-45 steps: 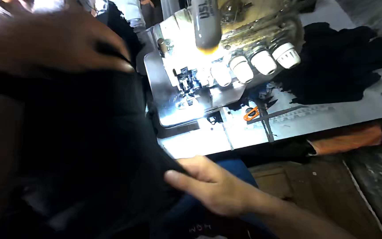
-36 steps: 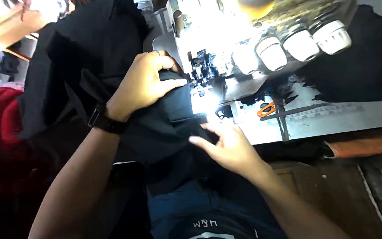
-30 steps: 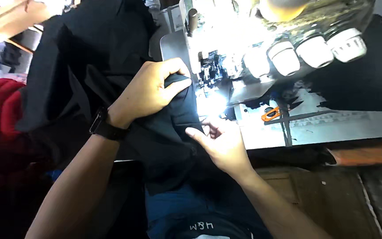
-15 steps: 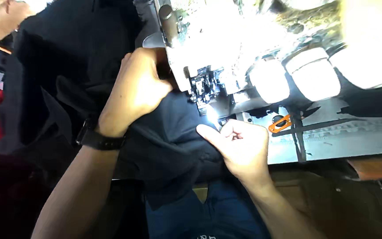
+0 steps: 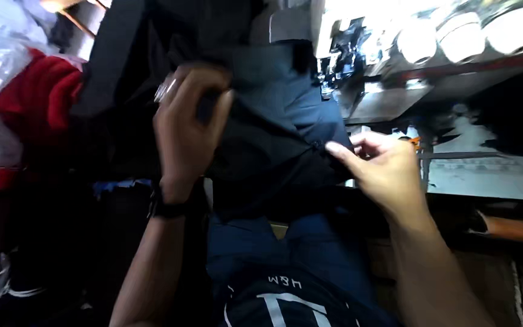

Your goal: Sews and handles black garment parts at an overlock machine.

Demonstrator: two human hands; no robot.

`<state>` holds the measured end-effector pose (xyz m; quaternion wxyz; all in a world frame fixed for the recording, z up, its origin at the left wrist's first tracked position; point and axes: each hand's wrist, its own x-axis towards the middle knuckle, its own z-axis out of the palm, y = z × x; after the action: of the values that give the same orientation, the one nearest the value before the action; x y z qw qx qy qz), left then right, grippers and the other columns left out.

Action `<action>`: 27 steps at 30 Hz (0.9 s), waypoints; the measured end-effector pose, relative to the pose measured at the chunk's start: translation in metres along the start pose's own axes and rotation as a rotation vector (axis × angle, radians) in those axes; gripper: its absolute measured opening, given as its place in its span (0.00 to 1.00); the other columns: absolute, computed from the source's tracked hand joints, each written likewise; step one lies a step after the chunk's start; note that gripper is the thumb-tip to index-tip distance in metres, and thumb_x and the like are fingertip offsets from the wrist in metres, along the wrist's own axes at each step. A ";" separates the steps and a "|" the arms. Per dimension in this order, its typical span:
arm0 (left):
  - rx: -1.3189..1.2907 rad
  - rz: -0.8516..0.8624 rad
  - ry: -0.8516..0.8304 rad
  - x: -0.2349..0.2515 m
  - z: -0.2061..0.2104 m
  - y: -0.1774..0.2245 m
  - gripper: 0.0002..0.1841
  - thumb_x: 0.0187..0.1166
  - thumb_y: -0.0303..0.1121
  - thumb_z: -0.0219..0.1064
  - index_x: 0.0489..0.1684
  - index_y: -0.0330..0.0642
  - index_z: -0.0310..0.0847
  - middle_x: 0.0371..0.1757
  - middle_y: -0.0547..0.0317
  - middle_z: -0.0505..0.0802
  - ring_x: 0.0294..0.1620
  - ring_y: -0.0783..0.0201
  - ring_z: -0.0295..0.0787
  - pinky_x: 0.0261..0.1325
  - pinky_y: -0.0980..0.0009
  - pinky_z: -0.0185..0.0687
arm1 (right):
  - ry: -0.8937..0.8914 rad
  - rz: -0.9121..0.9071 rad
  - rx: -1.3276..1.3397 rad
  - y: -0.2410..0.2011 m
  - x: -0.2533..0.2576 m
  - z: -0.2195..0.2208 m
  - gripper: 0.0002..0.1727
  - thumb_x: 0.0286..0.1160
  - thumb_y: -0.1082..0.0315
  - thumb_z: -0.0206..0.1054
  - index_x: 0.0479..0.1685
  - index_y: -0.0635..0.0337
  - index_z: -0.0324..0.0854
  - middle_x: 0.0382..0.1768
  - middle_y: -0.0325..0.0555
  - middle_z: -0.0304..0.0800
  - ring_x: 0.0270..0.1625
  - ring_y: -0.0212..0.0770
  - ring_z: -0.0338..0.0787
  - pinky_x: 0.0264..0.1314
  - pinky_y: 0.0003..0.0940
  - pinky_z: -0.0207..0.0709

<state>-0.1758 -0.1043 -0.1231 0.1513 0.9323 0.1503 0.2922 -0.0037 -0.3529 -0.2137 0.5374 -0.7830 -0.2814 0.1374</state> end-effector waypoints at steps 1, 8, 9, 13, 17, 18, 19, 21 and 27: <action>-0.127 -0.144 0.073 -0.047 -0.015 -0.013 0.12 0.85 0.32 0.65 0.59 0.39 0.85 0.60 0.58 0.90 0.60 0.67 0.87 0.64 0.67 0.84 | -0.005 0.022 -0.016 0.003 -0.010 -0.005 0.10 0.71 0.56 0.78 0.41 0.50 0.91 0.28 0.30 0.90 0.23 0.23 0.80 0.26 0.24 0.75; -0.319 -1.132 -0.291 -0.221 0.072 -0.089 0.32 0.76 0.30 0.73 0.81 0.34 0.70 0.79 0.31 0.78 0.72 0.43 0.82 0.75 0.45 0.78 | -0.215 0.334 0.430 -0.018 -0.030 -0.004 0.08 0.86 0.75 0.61 0.57 0.64 0.77 0.38 0.50 0.96 0.36 0.45 0.99 0.38 0.37 0.96; -0.386 -1.115 -0.254 -0.233 0.090 -0.096 0.26 0.80 0.33 0.70 0.76 0.34 0.77 0.73 0.38 0.85 0.70 0.50 0.85 0.75 0.50 0.80 | -0.212 0.339 0.440 -0.022 -0.031 -0.007 0.06 0.87 0.75 0.61 0.55 0.65 0.77 0.37 0.51 0.96 0.35 0.46 0.99 0.39 0.37 0.96; -0.541 -1.066 0.238 -0.240 0.049 -0.079 0.17 0.92 0.34 0.55 0.66 0.28 0.74 0.40 0.59 0.89 0.28 0.73 0.88 0.34 0.71 0.91 | -0.134 0.338 0.467 -0.042 -0.032 -0.018 0.04 0.87 0.75 0.61 0.49 0.67 0.79 0.33 0.51 0.95 0.30 0.44 0.98 0.36 0.36 0.96; 0.156 -0.598 0.338 -0.188 -0.080 -0.104 0.21 0.92 0.32 0.53 0.64 0.16 0.74 0.60 0.29 0.87 0.60 0.55 0.86 0.66 0.63 0.81 | -0.100 0.374 0.552 -0.034 -0.036 -0.003 0.04 0.85 0.75 0.63 0.48 0.68 0.81 0.30 0.51 0.96 0.28 0.42 0.97 0.34 0.33 0.95; 0.327 -0.459 0.326 -0.172 -0.100 -0.122 0.20 0.90 0.32 0.55 0.59 0.15 0.77 0.54 0.29 0.89 0.55 0.55 0.89 0.59 0.63 0.84 | -0.105 0.377 0.571 -0.033 -0.037 0.001 0.04 0.85 0.75 0.63 0.48 0.68 0.80 0.30 0.51 0.96 0.28 0.42 0.97 0.34 0.33 0.95; 0.418 -0.340 0.255 -0.148 -0.112 -0.135 0.18 0.89 0.28 0.54 0.56 0.15 0.78 0.49 0.34 0.90 0.50 0.61 0.89 0.52 0.71 0.84 | -0.108 0.373 0.581 -0.032 -0.039 0.002 0.03 0.85 0.76 0.63 0.47 0.67 0.79 0.30 0.51 0.95 0.27 0.41 0.97 0.33 0.32 0.94; 0.222 -0.819 0.300 -0.038 -0.090 -0.101 0.16 0.94 0.28 0.49 0.68 0.26 0.74 0.59 0.50 0.84 0.59 0.71 0.79 0.70 0.75 0.72 | -0.097 0.346 0.555 -0.029 -0.037 0.000 0.02 0.84 0.76 0.65 0.45 0.65 0.81 0.27 0.50 0.94 0.26 0.40 0.96 0.32 0.31 0.94; 0.134 -0.025 -0.032 0.080 -0.014 -0.044 0.17 0.90 0.37 0.57 0.65 0.38 0.86 0.70 0.45 0.89 0.73 0.54 0.85 0.78 0.55 0.77 | 0.012 0.245 0.182 0.002 -0.025 -0.013 0.03 0.80 0.69 0.72 0.44 0.59 0.86 0.25 0.40 0.95 0.21 0.35 0.94 0.25 0.28 0.92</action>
<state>-0.1299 -0.0320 -0.0891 0.0945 0.9429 0.1786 0.2647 -0.0165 -0.3779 -0.2127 0.5870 -0.7603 -0.1669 0.2224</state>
